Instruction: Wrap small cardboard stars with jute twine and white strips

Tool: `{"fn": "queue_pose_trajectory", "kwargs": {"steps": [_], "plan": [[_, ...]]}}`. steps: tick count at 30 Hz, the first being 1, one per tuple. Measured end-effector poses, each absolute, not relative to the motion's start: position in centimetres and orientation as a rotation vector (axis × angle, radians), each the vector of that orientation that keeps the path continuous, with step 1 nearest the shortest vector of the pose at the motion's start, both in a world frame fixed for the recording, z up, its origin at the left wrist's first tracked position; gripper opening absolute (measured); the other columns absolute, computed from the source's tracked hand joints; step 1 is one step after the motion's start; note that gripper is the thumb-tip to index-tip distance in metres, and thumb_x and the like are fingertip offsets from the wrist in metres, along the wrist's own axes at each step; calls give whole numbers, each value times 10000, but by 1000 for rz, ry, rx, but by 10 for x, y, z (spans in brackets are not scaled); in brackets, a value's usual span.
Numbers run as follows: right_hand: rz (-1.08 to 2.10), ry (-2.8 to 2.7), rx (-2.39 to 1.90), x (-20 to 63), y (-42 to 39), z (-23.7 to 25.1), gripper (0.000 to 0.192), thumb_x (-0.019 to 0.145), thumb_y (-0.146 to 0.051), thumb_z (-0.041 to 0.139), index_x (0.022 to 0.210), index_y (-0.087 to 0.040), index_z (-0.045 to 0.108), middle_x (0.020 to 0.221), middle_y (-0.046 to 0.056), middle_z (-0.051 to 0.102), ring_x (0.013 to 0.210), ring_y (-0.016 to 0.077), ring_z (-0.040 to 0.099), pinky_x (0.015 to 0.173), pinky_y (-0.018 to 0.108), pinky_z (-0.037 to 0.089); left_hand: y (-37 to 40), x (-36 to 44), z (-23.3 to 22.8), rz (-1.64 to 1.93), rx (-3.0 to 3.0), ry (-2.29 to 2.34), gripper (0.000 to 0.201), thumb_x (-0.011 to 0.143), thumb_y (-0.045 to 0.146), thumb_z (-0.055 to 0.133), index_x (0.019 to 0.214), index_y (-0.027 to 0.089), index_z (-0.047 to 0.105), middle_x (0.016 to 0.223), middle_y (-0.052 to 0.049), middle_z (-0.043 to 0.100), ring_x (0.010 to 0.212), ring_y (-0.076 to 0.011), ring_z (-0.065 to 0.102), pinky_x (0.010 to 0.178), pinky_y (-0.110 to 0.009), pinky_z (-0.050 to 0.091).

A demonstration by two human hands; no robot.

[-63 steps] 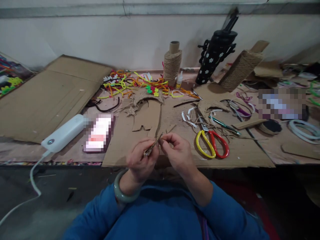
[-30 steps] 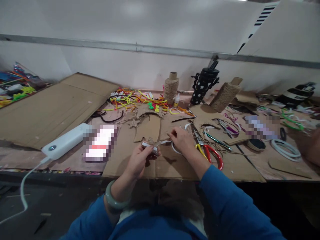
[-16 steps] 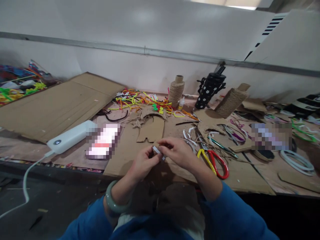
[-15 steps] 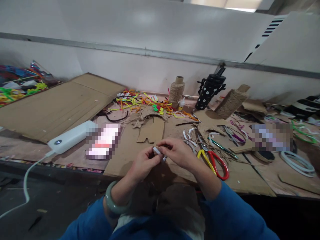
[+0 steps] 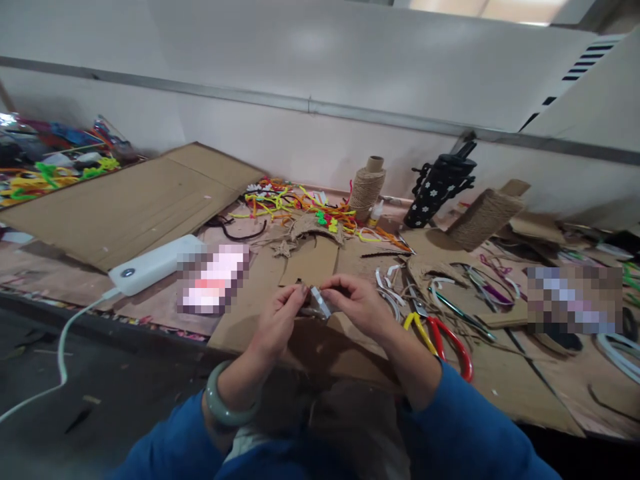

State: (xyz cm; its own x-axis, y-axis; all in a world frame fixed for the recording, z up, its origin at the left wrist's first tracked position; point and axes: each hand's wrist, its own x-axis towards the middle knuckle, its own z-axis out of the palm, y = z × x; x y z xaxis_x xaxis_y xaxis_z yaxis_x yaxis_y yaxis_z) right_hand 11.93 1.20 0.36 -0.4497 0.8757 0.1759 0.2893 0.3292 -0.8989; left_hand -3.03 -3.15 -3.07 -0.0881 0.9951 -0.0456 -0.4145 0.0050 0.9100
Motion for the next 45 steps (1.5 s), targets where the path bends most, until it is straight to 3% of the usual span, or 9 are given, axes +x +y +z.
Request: {"fn": "queue_pose_trajectory", "kwargs": {"steps": [5, 13, 24, 37, 45], "plan": [[1084, -1890, -1022, 121, 6, 1, 147, 793, -272, 546, 767, -172, 651, 701, 12, 662, 652, 131, 587, 607, 234, 449, -35, -30, -30, 1395, 848, 969, 227, 647, 324, 782, 802, 171, 716, 726, 4, 699, 637, -87, 602, 634, -182, 474], [846, -2077, -974, 121, 1, 2, 121, 786, -186, 567, 863, -161, 657, 776, 39, 689, 702, 135, 616, 651, 238, 465, -38, -35, -35, 1324, 966, 1003, 168, 740, 325, 716, 857, 206, 738, 812, -7, 724, 757, -99, 618, 717, -178, 463], [930, -1914, -1026, 119, -1, 1, 102, 782, -193, 547, 834, -172, 632, 738, 20, 679, 662, 121, 611, 610, 226, 467, -41, -33, -33, 1285, 962, 942, 200, 767, 329, 694, 929, 220, 734, 841, -14, 724, 784, -109, 618, 739, -191, 469], [784, -1964, -987, 121, 1, -3, 99, 835, -227, 539, 855, -184, 626, 758, 14, 660, 679, 121, 599, 618, 227, 455, -41, -34, -34, 1283, 909, 982, 198, 750, 356, 699, 886, 216, 736, 735, 5, 701, 604, -70, 574, 526, -146, 433], [896, -2035, -1055, 119, 0, -3, 94, 802, -226, 556, 815, -178, 636, 744, 18, 658, 689, 134, 587, 620, 242, 441, -43, -35, -37, 1251, 1051, 1076, 171, 765, 296, 665, 871, 191, 748, 803, -28, 728, 713, -118, 616, 647, -192, 469]]}}
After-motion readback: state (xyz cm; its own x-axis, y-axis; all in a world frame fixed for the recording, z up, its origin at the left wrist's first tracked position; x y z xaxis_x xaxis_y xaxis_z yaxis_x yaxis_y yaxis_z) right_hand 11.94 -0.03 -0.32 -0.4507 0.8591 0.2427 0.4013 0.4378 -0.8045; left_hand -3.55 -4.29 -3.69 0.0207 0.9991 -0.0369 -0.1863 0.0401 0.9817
